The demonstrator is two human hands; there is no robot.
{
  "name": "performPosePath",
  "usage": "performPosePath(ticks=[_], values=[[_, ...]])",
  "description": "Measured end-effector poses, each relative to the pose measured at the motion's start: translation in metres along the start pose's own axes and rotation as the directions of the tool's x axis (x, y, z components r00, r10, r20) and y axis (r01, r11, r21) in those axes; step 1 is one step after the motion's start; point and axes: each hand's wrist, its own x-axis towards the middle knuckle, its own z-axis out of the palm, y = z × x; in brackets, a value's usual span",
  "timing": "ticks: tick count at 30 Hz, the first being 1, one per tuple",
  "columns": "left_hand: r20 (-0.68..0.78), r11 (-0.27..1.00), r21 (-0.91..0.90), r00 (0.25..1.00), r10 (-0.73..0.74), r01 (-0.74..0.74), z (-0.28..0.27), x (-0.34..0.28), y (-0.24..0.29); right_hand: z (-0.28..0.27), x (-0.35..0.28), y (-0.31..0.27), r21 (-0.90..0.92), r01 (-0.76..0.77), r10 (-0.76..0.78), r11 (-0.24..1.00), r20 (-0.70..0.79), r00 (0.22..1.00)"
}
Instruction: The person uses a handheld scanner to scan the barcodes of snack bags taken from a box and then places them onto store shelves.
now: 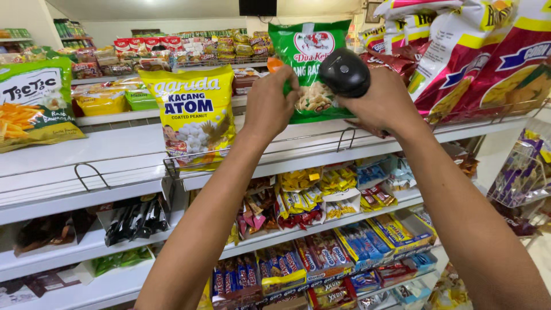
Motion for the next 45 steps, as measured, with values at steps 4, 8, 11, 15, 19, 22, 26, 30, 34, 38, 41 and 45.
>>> performPosePath(ticks=[4,8,11,15,19,22,26,30,34,38,41,45], values=[[0.228,0.998,-0.024,0.972,0.054,-0.049,0.015,0.007,-0.02,0.008,0.022,0.014,-0.184,-0.085,0.108,0.979,0.122,0.987],[0.527,0.99,0.143,0.845,-0.094,0.021,0.022,0.023,-0.026,0.019,0.032,0.019,-0.243,-0.125,0.168,0.962,0.166,0.972],[0.61,0.96,0.272,0.761,-0.218,0.057,0.033,0.033,-0.027,0.023,0.033,0.016,-0.266,-0.128,0.177,0.956,0.17,0.969],[0.753,0.91,0.414,0.551,-0.36,0.029,0.052,0.039,-0.026,0.032,0.021,0.015,-0.351,-0.121,0.207,0.928,0.219,0.954],[0.745,0.821,0.571,0.409,-0.527,0.019,0.057,0.033,-0.017,0.036,0.012,0.014,-0.399,-0.038,0.161,0.916,0.279,0.947],[0.707,0.784,0.62,0.453,-0.543,-0.028,0.062,0.028,-0.022,0.035,0.011,0.013,-0.389,-0.025,0.151,0.921,0.297,0.943],[0.653,0.743,0.644,0.635,-0.412,-0.18,0.081,0.018,-0.031,0.037,0.012,0.011,-0.421,-0.019,0.157,0.907,0.295,0.943],[0.73,0.884,0.465,0.581,-0.36,-0.036,0.081,0.031,-0.031,0.041,0.01,0.008,-0.377,-0.03,0.145,0.926,0.282,0.949],[0.814,0.886,0.459,0.428,-0.394,-0.058,0.087,0.044,-0.026,0.041,0.01,0.01,-0.378,-0.031,0.142,0.925,0.269,0.953],[0.788,0.843,0.538,0.355,-0.503,0.001,0.104,0.047,-0.031,0.04,0.01,0.013,-0.396,-0.049,0.165,0.917,0.265,0.95],[0.804,0.866,0.499,0.36,-0.473,0.025,0.118,0.044,-0.037,0.041,0.007,0.013,-0.374,-0.058,0.155,0.926,0.235,0.96],[0.818,0.949,0.313,0.495,-0.294,0.046,0.107,0.038,-0.025,0.037,0.001,0.015,-0.376,-0.059,0.128,0.925,0.161,0.978]])
